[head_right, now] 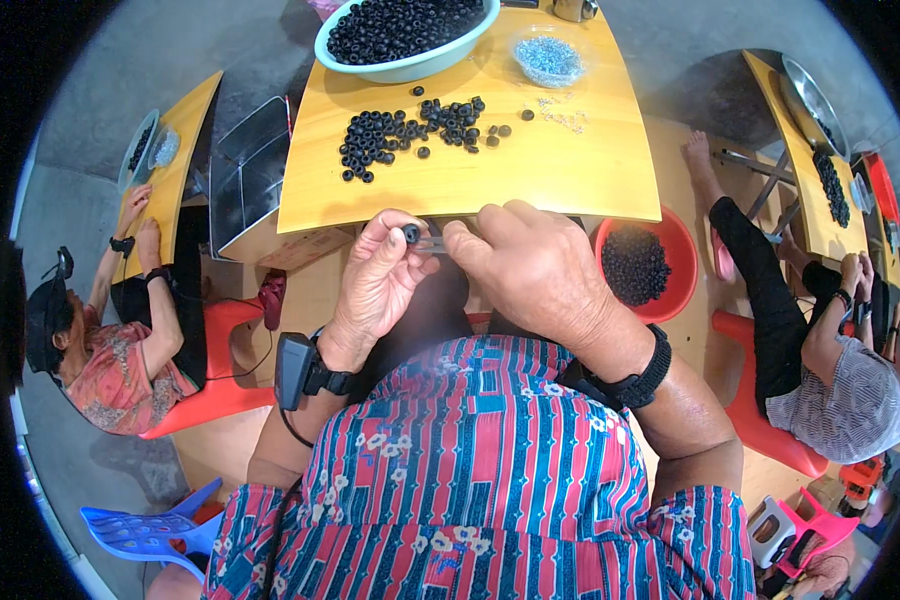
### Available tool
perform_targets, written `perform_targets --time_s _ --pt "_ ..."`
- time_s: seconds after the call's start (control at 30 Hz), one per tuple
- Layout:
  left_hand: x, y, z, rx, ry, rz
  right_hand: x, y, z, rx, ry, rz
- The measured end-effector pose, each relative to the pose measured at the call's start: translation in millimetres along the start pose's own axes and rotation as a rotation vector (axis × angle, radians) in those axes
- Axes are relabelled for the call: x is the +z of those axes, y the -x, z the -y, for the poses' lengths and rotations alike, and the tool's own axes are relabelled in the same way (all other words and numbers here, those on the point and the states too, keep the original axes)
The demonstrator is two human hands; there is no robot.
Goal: Assembling small black rubber seals or gaskets by hand at a workstation.
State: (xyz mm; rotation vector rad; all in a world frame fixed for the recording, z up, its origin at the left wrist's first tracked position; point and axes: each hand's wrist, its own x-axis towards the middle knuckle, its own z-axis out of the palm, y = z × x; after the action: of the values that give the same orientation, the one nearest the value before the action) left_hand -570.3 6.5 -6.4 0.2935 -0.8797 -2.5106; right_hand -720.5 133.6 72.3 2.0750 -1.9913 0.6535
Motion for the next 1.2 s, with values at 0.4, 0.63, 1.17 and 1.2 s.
perform_targets --time_s 0.4,0.63,1.17,1.2 --pt "1 1 -1 -0.015 -0.050 0.030 -3 1 -1 -0.009 -0.015 0.034" --pt "1 3 -4 -0.028 -0.120 0.026 -11 -4 -2 -0.003 -0.041 0.111" --pt "6 -1 3 0.055 -0.144 -0.027 8 1 -7 0.646 -1.052 0.328" --pt "7 0 3 0.079 -0.191 -0.046 11 3 -9 0.607 -1.018 0.308"
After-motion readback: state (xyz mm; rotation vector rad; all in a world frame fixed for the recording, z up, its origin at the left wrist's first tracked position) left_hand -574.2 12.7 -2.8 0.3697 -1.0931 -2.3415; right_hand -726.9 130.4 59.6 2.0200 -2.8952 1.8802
